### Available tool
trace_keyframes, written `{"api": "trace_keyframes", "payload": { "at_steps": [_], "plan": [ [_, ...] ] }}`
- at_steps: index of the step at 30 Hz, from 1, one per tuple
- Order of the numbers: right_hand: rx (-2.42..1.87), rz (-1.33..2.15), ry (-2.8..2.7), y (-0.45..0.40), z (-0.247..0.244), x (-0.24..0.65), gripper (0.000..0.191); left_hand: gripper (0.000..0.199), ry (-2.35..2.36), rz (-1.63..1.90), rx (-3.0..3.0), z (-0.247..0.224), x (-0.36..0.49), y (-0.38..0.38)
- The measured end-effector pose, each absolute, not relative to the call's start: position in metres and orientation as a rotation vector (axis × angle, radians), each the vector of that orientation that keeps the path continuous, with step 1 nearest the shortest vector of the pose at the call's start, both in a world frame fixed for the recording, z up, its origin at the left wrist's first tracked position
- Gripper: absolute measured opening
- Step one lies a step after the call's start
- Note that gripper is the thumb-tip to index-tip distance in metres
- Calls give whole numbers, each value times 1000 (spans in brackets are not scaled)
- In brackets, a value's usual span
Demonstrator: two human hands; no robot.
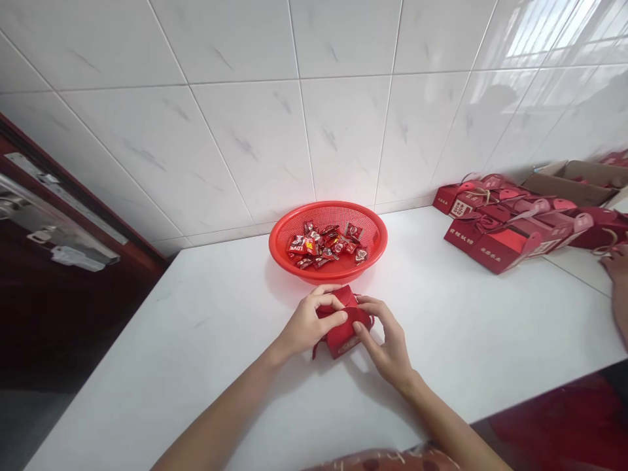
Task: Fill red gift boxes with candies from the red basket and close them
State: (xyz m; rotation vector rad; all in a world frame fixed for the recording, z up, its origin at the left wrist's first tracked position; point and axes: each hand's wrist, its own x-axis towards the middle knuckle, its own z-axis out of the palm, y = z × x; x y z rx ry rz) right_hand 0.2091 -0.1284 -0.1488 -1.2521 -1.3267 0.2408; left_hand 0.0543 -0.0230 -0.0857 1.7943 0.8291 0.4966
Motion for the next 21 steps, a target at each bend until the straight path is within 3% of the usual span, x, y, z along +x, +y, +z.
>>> {"api": "trace_keyframes", "payload": {
  "at_steps": [21],
  "plan": [
    [-1284,295,-1297,-130,-149,208,13,11,795,493,1770,-86,52,-17]
  ]
}}
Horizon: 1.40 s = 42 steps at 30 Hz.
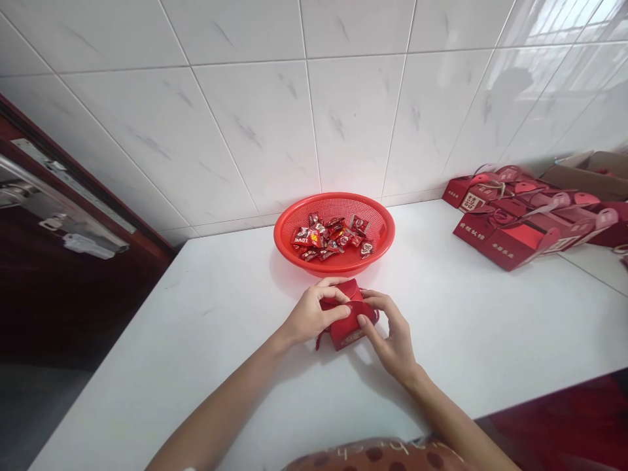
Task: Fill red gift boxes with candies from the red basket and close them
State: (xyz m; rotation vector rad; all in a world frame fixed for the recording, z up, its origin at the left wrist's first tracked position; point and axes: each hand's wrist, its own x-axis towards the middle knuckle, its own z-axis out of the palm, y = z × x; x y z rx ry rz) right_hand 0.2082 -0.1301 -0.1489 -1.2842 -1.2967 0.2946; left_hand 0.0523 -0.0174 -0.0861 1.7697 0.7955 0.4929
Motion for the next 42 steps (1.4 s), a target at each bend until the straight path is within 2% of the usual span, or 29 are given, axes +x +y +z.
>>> {"api": "trace_keyframes", "payload": {
  "at_steps": [29,36,42],
  "plan": [
    [-1281,295,-1313,-130,-146,208,12,9,815,564,1828,-85,56,-24],
    [-1281,351,-1279,-129,-145,211,13,24,749,505,1834,-77,48,-23],
    [-1257,353,-1281,-129,-145,209,12,25,801,551,1849,-81,47,-26]
  ]
}}
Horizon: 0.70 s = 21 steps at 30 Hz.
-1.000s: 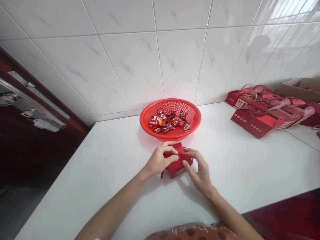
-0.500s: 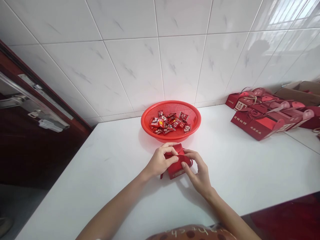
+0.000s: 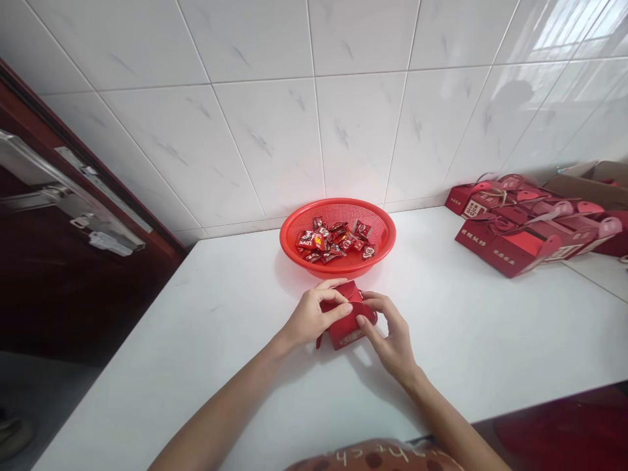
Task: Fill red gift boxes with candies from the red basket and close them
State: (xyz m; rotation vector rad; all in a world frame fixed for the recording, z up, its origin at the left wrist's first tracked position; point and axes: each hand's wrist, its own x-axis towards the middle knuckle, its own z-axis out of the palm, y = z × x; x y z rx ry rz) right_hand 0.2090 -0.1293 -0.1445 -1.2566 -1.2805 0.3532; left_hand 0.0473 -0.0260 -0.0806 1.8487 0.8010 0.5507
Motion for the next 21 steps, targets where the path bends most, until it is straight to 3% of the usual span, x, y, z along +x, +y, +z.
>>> {"api": "trace_keyframes", "payload": {
  "at_steps": [4,9,14,21],
  "plan": [
    [-1253,369,-1275,-129,-146,209,13,19,755,532,1870,-83,46,-27],
    [-1257,402,-1258,-129,-145,211,14,38,683,584,1802,-80,39,-20],
    [-1307,491,-1178,-128,-144,215,26,44,693,677,1619,-78,30,-12],
    [-1506,698,-1155,-127,-133,223,42,22,722,660,2020,-90,28,-27]
  ]
}}
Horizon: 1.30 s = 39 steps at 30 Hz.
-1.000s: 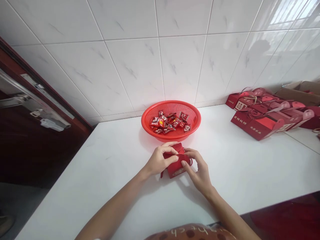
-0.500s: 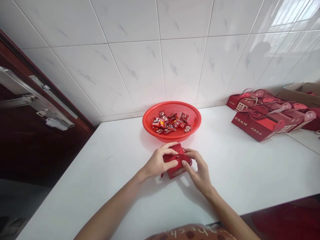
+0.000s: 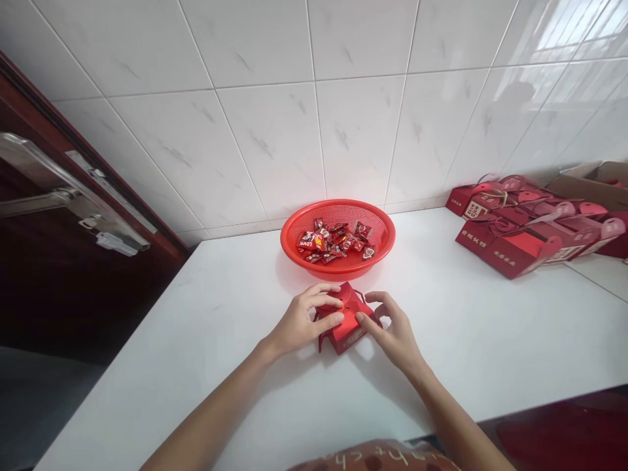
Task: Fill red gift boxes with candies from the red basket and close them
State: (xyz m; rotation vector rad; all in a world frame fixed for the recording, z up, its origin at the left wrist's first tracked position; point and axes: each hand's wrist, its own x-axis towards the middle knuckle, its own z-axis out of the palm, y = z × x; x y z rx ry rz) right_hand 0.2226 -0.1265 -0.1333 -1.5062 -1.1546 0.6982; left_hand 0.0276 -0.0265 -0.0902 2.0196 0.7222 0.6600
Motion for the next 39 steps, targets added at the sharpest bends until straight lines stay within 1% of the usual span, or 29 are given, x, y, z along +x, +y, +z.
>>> {"api": "trace_keyframes", "payload": {
  "at_steps": [2,7,10,13,16,18,22,25,27,29,31,33,36,39],
  "plan": [
    [-1512,784,-1190,-126,-129,228,46,20,732,685,2063,-94,29,-31],
    [-1499,1125,-1297,-126,-125,247,60,20,696,641,2081,-98,27,-32],
    [-1581,1139,-1238,-125,-126,258,67,20,643,586,2085,-98,25,-27],
    [-1650,1117,-1347,-121,-123,266,63,20,615,562,2091,-97,25,-25],
    [-1576,1195,-1492,-116,-112,267,64,19,615,559,2105,-95,26,-26],
    [-1465,1203,-1457,-112,-102,263,65,19,621,558,2113,-94,27,-27],
    [-1301,1146,-1401,-101,-90,250,58,20,613,579,2142,-95,27,-30],
    [-1350,1112,-1438,-95,-92,240,40,24,622,610,2126,-95,24,-31],
    [-1421,1086,-1450,-93,-95,236,26,33,669,690,2090,-96,20,-30],
    [-1456,1088,-1444,-94,-96,235,20,36,783,809,2008,-96,13,-27],
    [-1461,1104,-1439,-96,-97,235,18,31,928,841,1879,-98,6,-24],
    [-1459,1104,-1437,-97,-97,236,18,33,999,728,1751,-101,-1,-22],
    [-1422,1091,-1428,-96,-99,236,20,44,905,503,1594,-107,-6,-23],
    [-1393,1101,-1413,-95,-102,235,23,56,851,480,1508,-111,-3,-27]
  ]
}}
